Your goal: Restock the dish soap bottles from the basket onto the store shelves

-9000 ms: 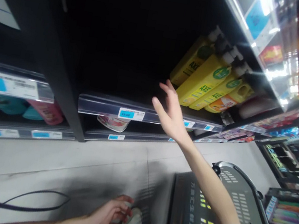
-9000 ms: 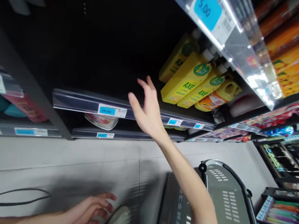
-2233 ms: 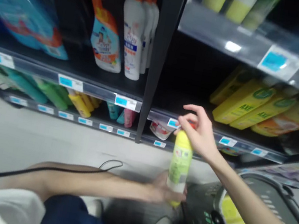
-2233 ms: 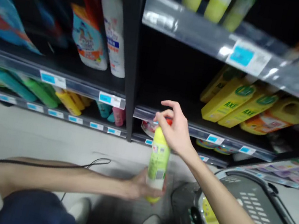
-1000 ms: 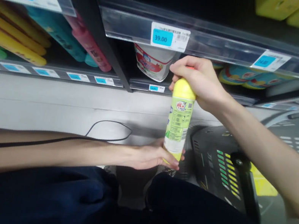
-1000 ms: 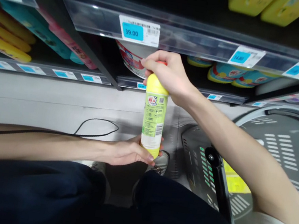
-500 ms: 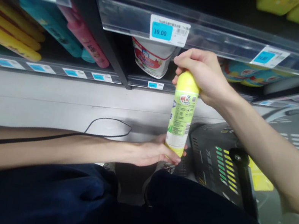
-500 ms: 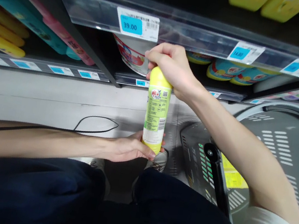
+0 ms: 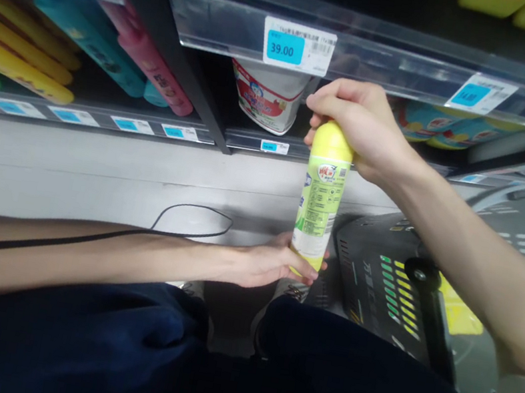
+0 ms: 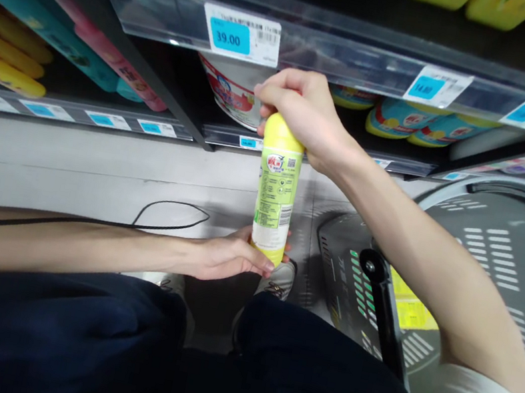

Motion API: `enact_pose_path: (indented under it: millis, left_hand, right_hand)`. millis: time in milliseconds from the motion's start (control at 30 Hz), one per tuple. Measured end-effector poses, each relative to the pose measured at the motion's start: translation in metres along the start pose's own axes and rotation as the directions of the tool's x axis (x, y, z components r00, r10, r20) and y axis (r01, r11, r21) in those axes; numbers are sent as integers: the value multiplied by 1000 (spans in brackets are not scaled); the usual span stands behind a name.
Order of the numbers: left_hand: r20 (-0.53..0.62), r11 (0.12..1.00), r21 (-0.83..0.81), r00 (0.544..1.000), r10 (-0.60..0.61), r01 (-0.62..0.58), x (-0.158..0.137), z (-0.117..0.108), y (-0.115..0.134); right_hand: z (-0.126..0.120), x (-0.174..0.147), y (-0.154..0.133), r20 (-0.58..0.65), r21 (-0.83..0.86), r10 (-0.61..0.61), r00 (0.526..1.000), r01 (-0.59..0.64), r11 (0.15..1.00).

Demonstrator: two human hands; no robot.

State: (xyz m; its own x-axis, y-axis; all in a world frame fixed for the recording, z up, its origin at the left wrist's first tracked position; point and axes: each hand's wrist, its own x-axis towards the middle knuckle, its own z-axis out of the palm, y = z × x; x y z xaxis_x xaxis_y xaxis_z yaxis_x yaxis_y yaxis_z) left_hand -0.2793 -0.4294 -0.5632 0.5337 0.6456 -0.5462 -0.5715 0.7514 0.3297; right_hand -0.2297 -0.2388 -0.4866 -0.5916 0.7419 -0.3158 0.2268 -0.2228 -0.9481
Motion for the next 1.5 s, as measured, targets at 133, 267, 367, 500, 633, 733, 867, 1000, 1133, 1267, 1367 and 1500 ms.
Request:
enact_pose_path:
  millis: [133,267,367,500,633,733,867,1000,1133,1267,1367,1500]
  left_hand:
    - [-18,1000,-3,1000,-14,14,0,1,1]
    - [-23,1000,-9,1000,-16,16,0,1,1]
    - [-5,1000,-13,1000,-8,8,0,0,0]
    - [9,1000,-13,1000,-2,3,0,-2,-1]
    - [-10,1000,-12,1000,-18,18,-1,0,0]
    - [-73,1000,12,997,-5,6,-2,1,-2]
    - [-220,997,60,974,56,-44,0,1,-6]
    - [-370,997,78,928,46,-19,1,2,-6]
    - [-344,999,43,939,-11,28,-4,-2,-6]
    - [-245,997,34,968,-59,69,-15,-12,-8]
    - [-213,995,36,974,-81,91,-23,-21,-9]
    - [-192,997,29,979,-61,68,-27,-28,-9]
  right_hand:
    - [-1,0,2,13,-4,-6,1000,6,1000]
    - [-2,1,4,23,-24,-26,999,27,999]
    - [-3,2,5,30,-32,-22,999,23,999]
    - [-4,2,5,44,-36,-26,999,28,999]
    - [-3,1,4,40,-67,-28,999,31,997]
    - [-4,0,3,55,-93,-33,998,38,995]
    - [-4,-1,1,103,-153,-31,994,46,987]
    - [-5,-3,0,150,-252,-5,989,43,967]
    - [-11,-3,-4,285,-370,62,957,50,928]
    - [-20,-2,-9,520,-418,84,850,167,893]
    - [-23,-1,-12,622,-395,93,777,210,894]
    - [-23,-1,-12,586,-438,174,791,129,890]
